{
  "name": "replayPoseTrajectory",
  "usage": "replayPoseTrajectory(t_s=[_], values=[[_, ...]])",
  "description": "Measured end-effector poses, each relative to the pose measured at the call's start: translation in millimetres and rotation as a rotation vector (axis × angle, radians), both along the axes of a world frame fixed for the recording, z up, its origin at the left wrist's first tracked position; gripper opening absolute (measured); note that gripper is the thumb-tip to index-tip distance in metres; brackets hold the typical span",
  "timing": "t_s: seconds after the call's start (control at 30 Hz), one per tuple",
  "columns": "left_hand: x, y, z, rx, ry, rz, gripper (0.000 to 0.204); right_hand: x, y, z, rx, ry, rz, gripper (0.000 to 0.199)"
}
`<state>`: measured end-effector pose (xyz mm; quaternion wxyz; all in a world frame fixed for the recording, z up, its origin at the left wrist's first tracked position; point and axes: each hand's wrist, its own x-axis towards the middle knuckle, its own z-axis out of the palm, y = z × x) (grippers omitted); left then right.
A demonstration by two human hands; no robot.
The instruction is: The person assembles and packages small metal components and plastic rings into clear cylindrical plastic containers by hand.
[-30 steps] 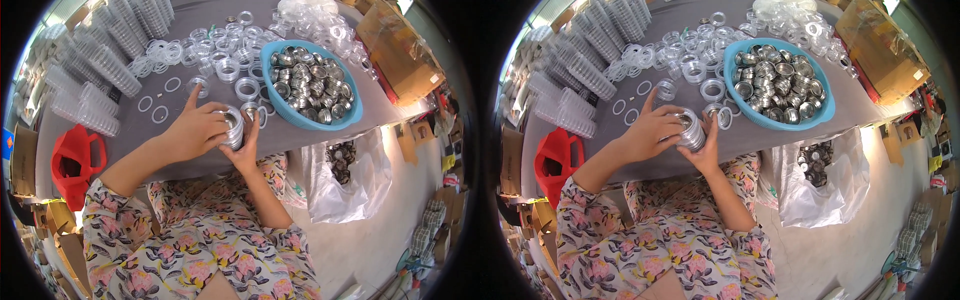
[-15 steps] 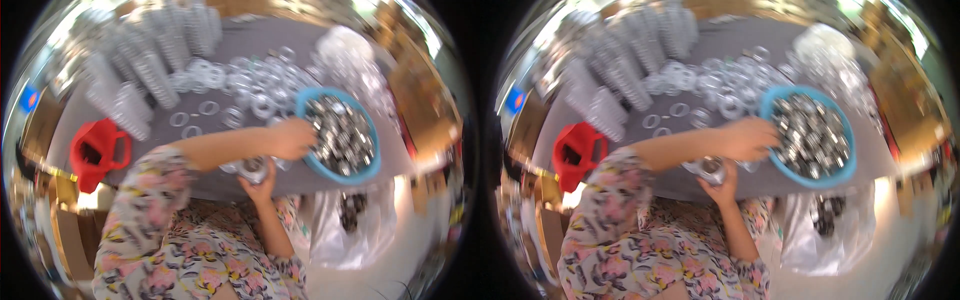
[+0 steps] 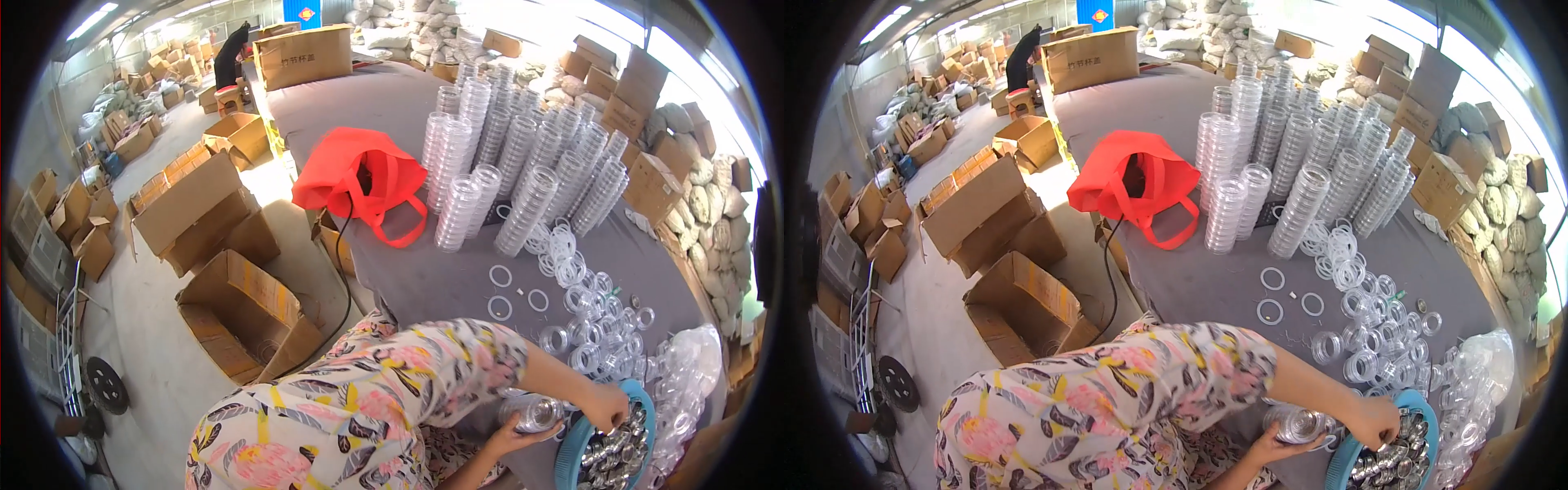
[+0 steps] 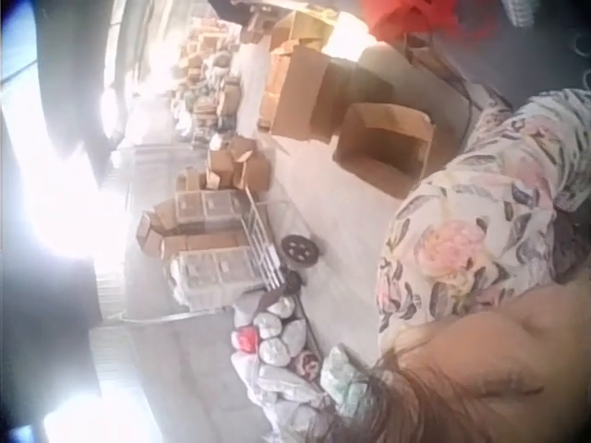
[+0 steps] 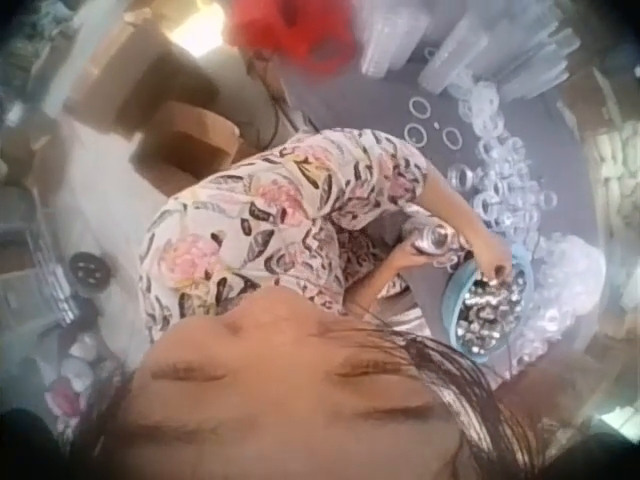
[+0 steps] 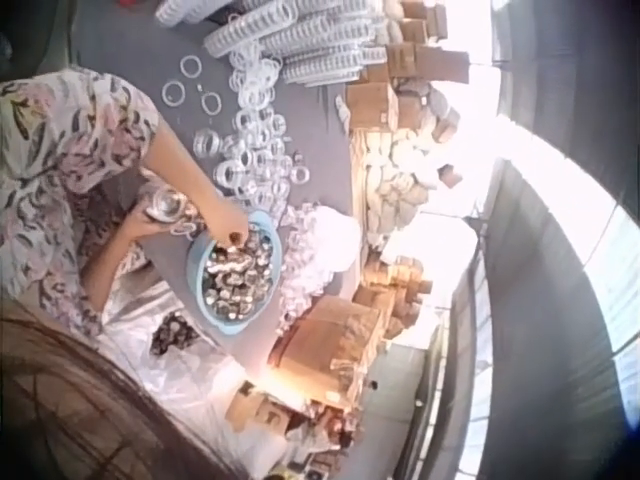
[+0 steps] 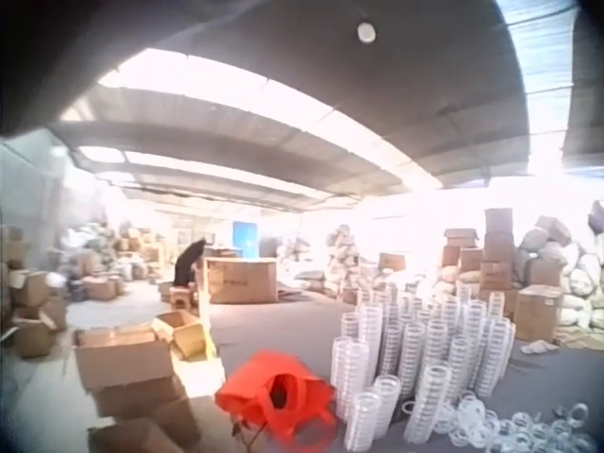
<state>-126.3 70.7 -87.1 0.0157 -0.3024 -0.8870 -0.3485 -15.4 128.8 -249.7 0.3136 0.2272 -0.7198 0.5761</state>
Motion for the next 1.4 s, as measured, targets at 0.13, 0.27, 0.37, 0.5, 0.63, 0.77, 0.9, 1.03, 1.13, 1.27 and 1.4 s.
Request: replayPoseTrajectory(t_s=[0.13, 0.27, 0.37, 0.5, 0.63, 0.77, 0.9, 1.03, 1.13, 1.27, 1.4], values=[[61.5, -90.7, 0.9, 0.536, 0.117, 0.095, 0.014, -0.8, -4.5, 13.1, 0.023, 0.068, 0.015, 0.093], [128.3, -153.0, -30.4, 0.053, 0.405, 0.276, 0.012, 4.0, 0.1, 22.2, 0.032, 0.086, -0.014, 0.092], [143.3, -164.9, -55.6, -0.091, 0.444, 0.245, 0.010, 6.6, 8.4, 20.6, 0.019, 0.079, -0.053, 0.091], [150.9, -170.8, -40.1, -0.219, 0.383, 0.253, 0.014, 8.5, 9.0, 17.8, 0.083, 0.058, -0.043, 0.085], [155.0, -177.1, -31.5, 0.014, 0.359, 0.321, 0.013, 12.2, -14.6, 22.1, -0.098, -0.131, 0.112, 0.091], [148.0, -164.5, -35.1, 0.045, 0.298, 0.226, 0.013, 14.9, -13.4, 18.7, -0.161, -0.183, 0.193, 0.096], [141.7, -149.5, -39.1, -0.308, 0.309, 0.067, 0.024, 12.6, -4.6, 18.0, -0.106, -0.131, 0.160, 0.099], [145.3, -142.4, -29.7, -0.463, 0.274, 0.052, 0.022, 13.8, -3.3, 18.9, -0.093, -0.154, 0.177, 0.102], [148.3, -140.6, -33.5, -0.561, 0.340, 0.056, 0.022, 11.8, -5.1, 13.5, -0.097, -0.095, 0.126, 0.099], [147.1, -142.2, -35.8, -0.519, 0.191, 0.057, 0.021, 9.2, -9.0, 16.8, -0.152, -0.115, 0.151, 0.096], [135.5, -144.1, -28.8, -0.443, 0.150, 0.030, 0.012, 10.8, -7.3, 11.4, -0.113, -0.098, 0.137, 0.095]])
